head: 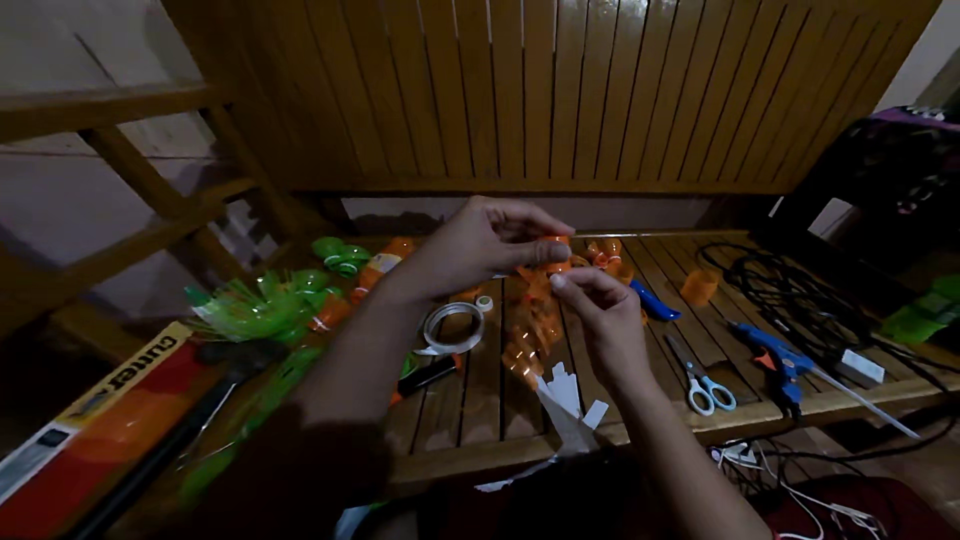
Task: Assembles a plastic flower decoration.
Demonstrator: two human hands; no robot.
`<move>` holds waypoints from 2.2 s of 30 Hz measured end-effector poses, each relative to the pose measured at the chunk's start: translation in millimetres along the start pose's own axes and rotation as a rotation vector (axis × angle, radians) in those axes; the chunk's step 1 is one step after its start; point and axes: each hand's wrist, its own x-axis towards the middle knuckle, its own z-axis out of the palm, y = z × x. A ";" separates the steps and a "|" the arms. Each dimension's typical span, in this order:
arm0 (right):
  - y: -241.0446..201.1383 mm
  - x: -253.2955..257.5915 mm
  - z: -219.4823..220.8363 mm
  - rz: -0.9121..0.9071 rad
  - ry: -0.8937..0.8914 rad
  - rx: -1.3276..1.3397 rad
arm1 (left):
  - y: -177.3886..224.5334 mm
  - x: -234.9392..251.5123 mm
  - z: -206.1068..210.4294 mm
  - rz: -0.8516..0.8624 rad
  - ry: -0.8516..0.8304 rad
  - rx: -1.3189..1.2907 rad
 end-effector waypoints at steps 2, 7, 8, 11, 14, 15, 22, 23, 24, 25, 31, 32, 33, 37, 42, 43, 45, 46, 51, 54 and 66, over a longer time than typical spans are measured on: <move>-0.4 -1.5 -1.1 -0.050 0.030 -0.092 | -0.5 -0.6 2.1 -0.002 0.024 0.017; -4.0 -2.4 -4.4 0.001 0.017 -0.126 | -1.7 0.3 1.9 0.011 0.025 0.035; -5.3 -2.0 -5.1 0.050 -0.005 -0.095 | -1.8 0.3 2.3 0.021 0.026 0.038; -6.3 0.4 -7.8 0.174 -0.073 0.020 | -1.1 -0.3 2.5 0.040 0.017 0.063; -6.3 0.9 -10.4 0.245 -0.129 0.100 | -3.1 -1.1 2.2 0.048 -0.008 0.043; -6.6 1.0 -11.1 0.265 -0.143 0.120 | -5.0 -1.2 1.8 0.059 -0.023 0.035; -7.6 1.5 -18.4 0.361 -0.236 0.338 | -10.4 -4.2 2.0 0.132 -0.011 -0.004; -7.0 1.3 -19.7 0.350 -0.231 0.327 | -11.8 -4.5 1.5 0.141 0.001 -0.015; -6.8 1.1 -21.0 0.337 -0.223 0.303 | -13.9 -4.6 0.9 0.160 0.006 -0.025; -7.4 0.8 -21.9 0.324 -0.211 0.271 | -15.7 -4.8 0.3 0.179 0.005 -0.032; -12.0 -1.1 -22.2 0.305 -0.184 0.150 | -8.3 -13.8 4.4 0.149 -0.031 0.045; -12.4 -1.8 -22.0 0.298 -0.182 0.141 | -6.8 -15.2 5.9 0.141 -0.038 0.048; -12.9 -2.6 -21.7 0.291 -0.180 0.136 | -5.1 -16.6 7.4 0.129 -0.046 0.045; -13.9 -5.6 -22.0 0.262 -0.170 0.099 | -7.4 -19.6 6.7 0.118 -0.103 -0.033; -12.0 -7.6 -19.9 0.155 -0.162 0.043 | -12.5 -23.5 8.7 0.189 -0.058 0.085; -11.7 -7.9 -19.0 0.137 -0.160 0.044 | -13.4 -25.0 10.2 0.211 -0.035 0.122; -10.5 -8.6 -17.2 0.103 -0.159 0.054 | -16.3 -27.8 13.2 0.278 0.012 0.180; -10.7 -9.2 -16.3 0.093 -0.156 0.049 | -18.0 -29.0 15.1 0.311 0.045 0.205; -11.3 -9.9 -15.4 0.064 -0.146 0.004 | -24.4 -32.7 19.1 0.409 0.095 0.306; -10.2 -10.2 -14.9 0.054 -0.149 -0.006 | -25.6 -32.4 18.8 0.453 0.088 0.345; -12.1 -10.9 -8.7 0.173 -0.145 0.053 | -12.0 -40.2 45.1 0.397 0.264 0.514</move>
